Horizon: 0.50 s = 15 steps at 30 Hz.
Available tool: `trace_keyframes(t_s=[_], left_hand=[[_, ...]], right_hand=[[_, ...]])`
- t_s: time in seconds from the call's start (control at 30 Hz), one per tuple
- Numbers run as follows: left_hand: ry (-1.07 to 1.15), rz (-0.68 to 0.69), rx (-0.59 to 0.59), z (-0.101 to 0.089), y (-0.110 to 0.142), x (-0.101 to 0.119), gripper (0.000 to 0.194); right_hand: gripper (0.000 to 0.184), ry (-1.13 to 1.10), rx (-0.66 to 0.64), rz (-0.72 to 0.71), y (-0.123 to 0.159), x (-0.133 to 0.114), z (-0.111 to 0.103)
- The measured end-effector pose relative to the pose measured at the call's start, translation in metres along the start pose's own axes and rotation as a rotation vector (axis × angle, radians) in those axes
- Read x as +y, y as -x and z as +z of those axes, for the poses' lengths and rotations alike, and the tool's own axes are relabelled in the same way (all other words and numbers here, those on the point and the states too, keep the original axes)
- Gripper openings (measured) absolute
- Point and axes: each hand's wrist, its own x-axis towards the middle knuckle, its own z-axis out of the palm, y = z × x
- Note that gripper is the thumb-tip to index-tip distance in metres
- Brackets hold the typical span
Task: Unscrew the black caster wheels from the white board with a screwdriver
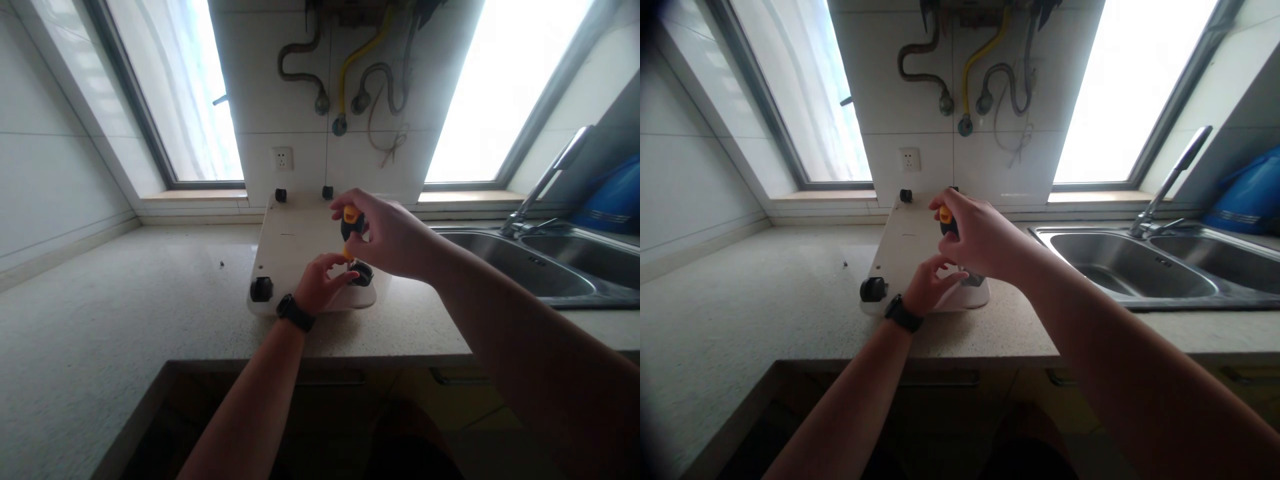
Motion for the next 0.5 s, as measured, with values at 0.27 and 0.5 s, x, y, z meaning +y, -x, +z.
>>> trace_keyframes(t_s=[0.27, 0.5], left_hand=[[0.048, -0.026, -0.01, 0.001, 0.001, -0.001, 0.018], [0.026, -0.058, 0.064, 0.0, 0.0, -0.004, 0.031]], right_hand=[[0.035, 0.017, -0.035, -0.015, 0.002, 0.0, -0.002], [0.045, -0.043, -0.06, 0.008, 0.0, -0.013, -0.004]])
